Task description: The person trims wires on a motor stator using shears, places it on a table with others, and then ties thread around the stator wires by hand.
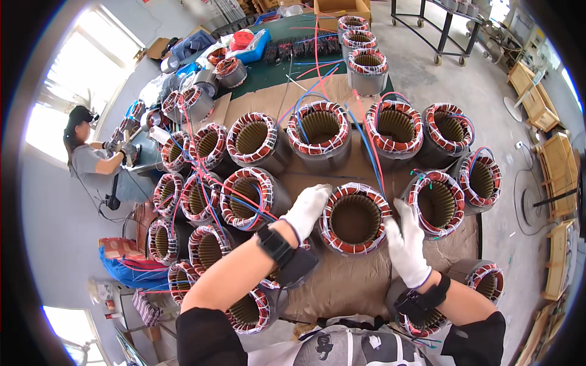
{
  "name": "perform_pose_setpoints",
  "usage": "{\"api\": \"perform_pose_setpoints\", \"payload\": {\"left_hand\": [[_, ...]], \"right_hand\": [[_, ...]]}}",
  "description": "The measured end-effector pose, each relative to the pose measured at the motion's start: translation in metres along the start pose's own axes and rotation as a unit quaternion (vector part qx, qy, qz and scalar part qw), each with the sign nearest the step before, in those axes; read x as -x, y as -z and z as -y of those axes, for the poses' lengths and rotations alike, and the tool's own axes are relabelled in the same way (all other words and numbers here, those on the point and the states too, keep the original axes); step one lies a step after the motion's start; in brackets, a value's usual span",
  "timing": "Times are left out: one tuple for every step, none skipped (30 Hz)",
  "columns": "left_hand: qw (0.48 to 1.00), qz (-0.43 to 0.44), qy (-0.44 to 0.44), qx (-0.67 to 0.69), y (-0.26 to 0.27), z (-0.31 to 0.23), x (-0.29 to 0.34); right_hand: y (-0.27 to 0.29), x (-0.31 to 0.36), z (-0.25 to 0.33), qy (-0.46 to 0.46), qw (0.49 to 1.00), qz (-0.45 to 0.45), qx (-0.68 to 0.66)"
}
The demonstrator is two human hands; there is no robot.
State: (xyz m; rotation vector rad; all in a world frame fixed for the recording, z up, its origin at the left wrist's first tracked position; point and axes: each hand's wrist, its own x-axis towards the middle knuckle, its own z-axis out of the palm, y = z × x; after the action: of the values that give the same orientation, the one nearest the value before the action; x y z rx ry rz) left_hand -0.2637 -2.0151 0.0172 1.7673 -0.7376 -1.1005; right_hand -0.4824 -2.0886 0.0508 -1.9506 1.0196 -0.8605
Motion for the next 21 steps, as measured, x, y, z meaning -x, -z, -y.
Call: {"api": "perform_pose_setpoints", "payload": {"left_hand": [[0.990,-0.047,-0.063,-0.115,-0.001,-0.003,0.015],[0.962,-0.091,-0.125,-0.226,-0.007,-0.010,0.030],[0.873,-0.088,-0.288,-0.385,-0.008,-0.014,0.049],[0.932,-0.130,-0.210,-0.267,-0.022,-0.021,0.067],[0.934,-0.125,-0.191,-0.273,-0.032,-0.042,0.089],[0.936,-0.122,-0.174,-0.281,-0.038,-0.060,0.112],[0.931,-0.084,-0.201,-0.292,-0.036,-0.060,0.130],[0.924,-0.048,-0.225,-0.304,-0.030,-0.058,0.150],[0.932,-0.023,-0.204,-0.298,-0.028,-0.064,0.170],[0.943,0.003,-0.198,-0.266,-0.023,-0.066,0.183],[0.945,-0.009,-0.203,-0.257,-0.015,-0.061,0.196],[0.947,-0.023,-0.203,-0.248,-0.005,-0.053,0.208],[0.949,-0.060,-0.189,-0.243,0.004,-0.047,0.225],[0.951,-0.095,-0.177,-0.237,0.011,-0.042,0.241],[0.942,-0.134,-0.186,-0.244,0.018,-0.035,0.253],[0.945,-0.139,-0.168,-0.243,0.026,-0.030,0.267],[0.950,-0.143,-0.161,-0.227,0.032,-0.028,0.278],[0.954,-0.148,-0.154,-0.210,0.038,-0.024,0.287],[0.955,-0.150,-0.154,-0.203,0.044,-0.017,0.292],[0.950,-0.152,-0.168,-0.215,0.051,-0.010,0.297],[0.944,-0.151,-0.190,-0.225,0.056,-0.005,0.300]], "right_hand": [[0.007,-0.007,0.022,0.092,0.995,0.035,0.003],[0.009,-0.018,0.036,0.182,0.981,0.068,0.009],[0.003,-0.029,0.043,0.209,0.968,0.139,-0.017],[-0.003,-0.042,0.052,0.169,0.956,0.240,0.002],[-0.013,-0.057,0.049,0.186,0.946,0.260,0.052],[-0.027,-0.071,0.043,0.204,0.933,0.278,0.100],[-0.039,-0.084,0.041,0.196,0.917,0.308,0.163],[-0.054,-0.097,0.036,0.189,0.895,0.337,0.223],[-0.070,-0.116,0.009,0.226,0.861,0.388,0.237],[-0.076,-0.134,-0.019,0.257,0.824,0.435,0.255],[-0.077,-0.144,-0.028,0.353,0.769,0.453,0.280],[-0.085,-0.146,-0.019,0.275,0.765,0.505,0.290],[-0.096,-0.145,-0.012,0.308,0.739,0.528,0.285],[-0.106,-0.144,-0.005,0.338,0.712,0.548,0.281],[-0.113,-0.139,0.017,0.271,0.716,0.566,0.306],[-0.118,-0.132,0.044,0.200,0.718,0.579,0.332],[-0.125,-0.128,0.061,0.200,0.719,0.576,0.333],[-0.136,-0.123,0.078,0.194,0.695,0.587,0.367],[-0.150,-0.117,0.085,0.218,0.677,0.586,0.389],[-0.163,-0.111,0.090,0.242,0.658,0.584,0.410],[-0.170,-0.105,0.095,0.263,0.658,0.574,0.412]]}}
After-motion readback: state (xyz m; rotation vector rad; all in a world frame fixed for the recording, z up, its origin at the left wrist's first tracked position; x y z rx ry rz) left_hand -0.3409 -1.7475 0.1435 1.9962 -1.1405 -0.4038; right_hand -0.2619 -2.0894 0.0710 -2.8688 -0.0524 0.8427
